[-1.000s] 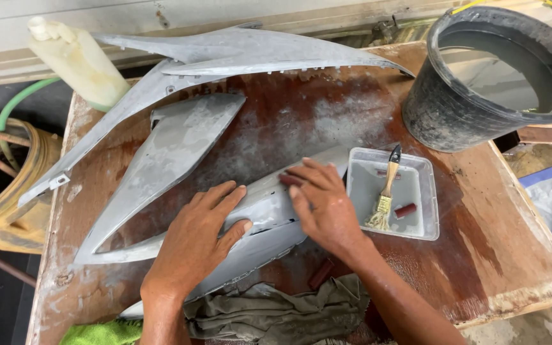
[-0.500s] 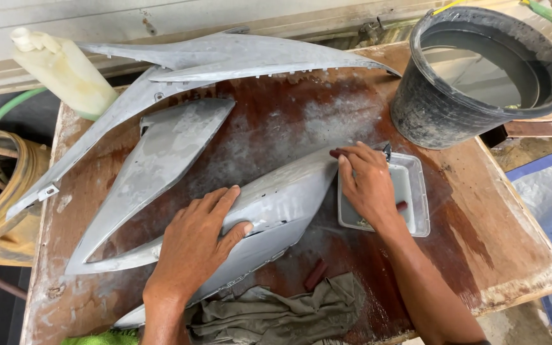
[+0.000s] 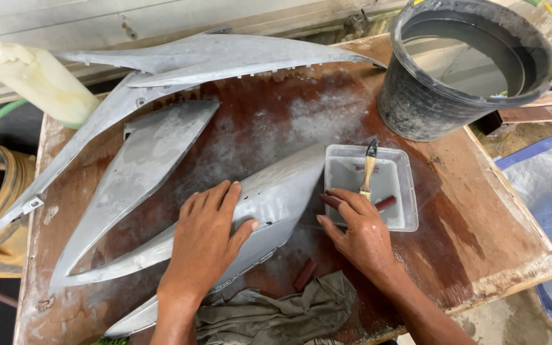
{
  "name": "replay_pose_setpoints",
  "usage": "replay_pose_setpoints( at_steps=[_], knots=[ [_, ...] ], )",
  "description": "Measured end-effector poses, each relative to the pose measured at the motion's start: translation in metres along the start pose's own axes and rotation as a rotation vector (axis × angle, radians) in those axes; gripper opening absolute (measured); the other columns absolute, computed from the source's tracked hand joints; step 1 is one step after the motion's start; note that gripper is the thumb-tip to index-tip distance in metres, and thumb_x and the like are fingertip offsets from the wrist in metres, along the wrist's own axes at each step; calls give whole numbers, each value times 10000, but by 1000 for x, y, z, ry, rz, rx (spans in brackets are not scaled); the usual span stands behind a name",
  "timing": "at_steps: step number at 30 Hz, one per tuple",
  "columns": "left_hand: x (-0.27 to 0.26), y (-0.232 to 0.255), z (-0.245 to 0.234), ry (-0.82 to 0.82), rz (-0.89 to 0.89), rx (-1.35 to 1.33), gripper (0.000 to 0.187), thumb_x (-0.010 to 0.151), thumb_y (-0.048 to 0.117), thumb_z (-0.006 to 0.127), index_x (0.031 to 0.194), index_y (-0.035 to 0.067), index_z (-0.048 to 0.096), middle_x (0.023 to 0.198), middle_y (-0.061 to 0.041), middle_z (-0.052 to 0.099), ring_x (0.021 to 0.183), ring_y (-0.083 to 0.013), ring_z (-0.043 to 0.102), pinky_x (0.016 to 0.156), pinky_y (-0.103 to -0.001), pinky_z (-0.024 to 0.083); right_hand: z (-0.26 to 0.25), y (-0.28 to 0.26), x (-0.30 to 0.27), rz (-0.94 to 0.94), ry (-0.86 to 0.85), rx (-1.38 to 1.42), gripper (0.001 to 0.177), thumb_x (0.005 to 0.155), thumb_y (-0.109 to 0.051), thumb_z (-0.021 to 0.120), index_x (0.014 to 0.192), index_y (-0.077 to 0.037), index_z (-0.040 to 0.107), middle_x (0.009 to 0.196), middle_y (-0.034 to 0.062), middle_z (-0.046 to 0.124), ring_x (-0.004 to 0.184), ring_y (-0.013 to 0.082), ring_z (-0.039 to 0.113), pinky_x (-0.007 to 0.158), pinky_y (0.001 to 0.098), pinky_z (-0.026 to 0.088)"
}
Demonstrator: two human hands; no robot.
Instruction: The person sands the surface of a grey plastic motorcycle fairing part using a small sanding block. They hold the part steady with one hand while rubbing the sanding block over the surface with the other hand, working on different sections of the part.
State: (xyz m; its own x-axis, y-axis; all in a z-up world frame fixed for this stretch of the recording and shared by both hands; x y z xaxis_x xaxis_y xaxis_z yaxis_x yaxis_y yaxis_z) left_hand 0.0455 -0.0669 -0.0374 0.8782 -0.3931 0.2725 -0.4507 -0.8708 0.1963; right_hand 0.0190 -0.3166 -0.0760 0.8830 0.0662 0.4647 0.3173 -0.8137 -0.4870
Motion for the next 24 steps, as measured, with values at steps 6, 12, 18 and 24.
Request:
replay_pose_setpoints(
  at_steps=[6,12,18,24],
  knots=[
    [27,24,29,-67,72,139,717,865,480,730,1422,61,564,1378,-174,597,1290,-356,566,1100,-529,404,-6,2,2,-69,113,-26,226,865,-272,818,874,-74,710,1099,59,756,1032,292,723,831,379,580],
    [53,49,59,-137,102,189,810,812,502,783,1432,36,552,1397,-216,576,1327,-411,514,1101,-550,393,-14,20,2,-29,132,-77,238,872,-282,807,862,-71,699,1087,54,748,1012,294,720,806,384,585],
    [74,64,81,-194,154,193,793,815,498,792,1408,24,563,1399,-215,575,1337,-420,510,1107,-547,390,-26,34,-4,-5,119,-93,216,853,-276,822,841,-94,706,1065,34,758,1008,271,725,773,347,589],
    [89,73,98,-224,166,138,781,843,460,793,1414,-15,550,1410,-246,556,1357,-442,487,1119,-577,366,-38,55,-15,24,68,-74,233,838,-252,818,805,-66,682,1050,73,762,997,317,726,757,389,589]
  ],
)
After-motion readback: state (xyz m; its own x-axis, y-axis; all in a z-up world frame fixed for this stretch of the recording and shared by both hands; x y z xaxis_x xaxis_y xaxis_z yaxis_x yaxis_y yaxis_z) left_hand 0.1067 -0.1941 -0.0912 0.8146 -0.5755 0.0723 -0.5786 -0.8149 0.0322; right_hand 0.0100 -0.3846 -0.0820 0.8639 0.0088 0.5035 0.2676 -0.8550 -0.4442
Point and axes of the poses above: each hand's wrist, its own x-axis towards the middle knuckle, its own z-axis out of the palm, y = z × x, the point moved 4 cm from there along x, towards the middle knuckle
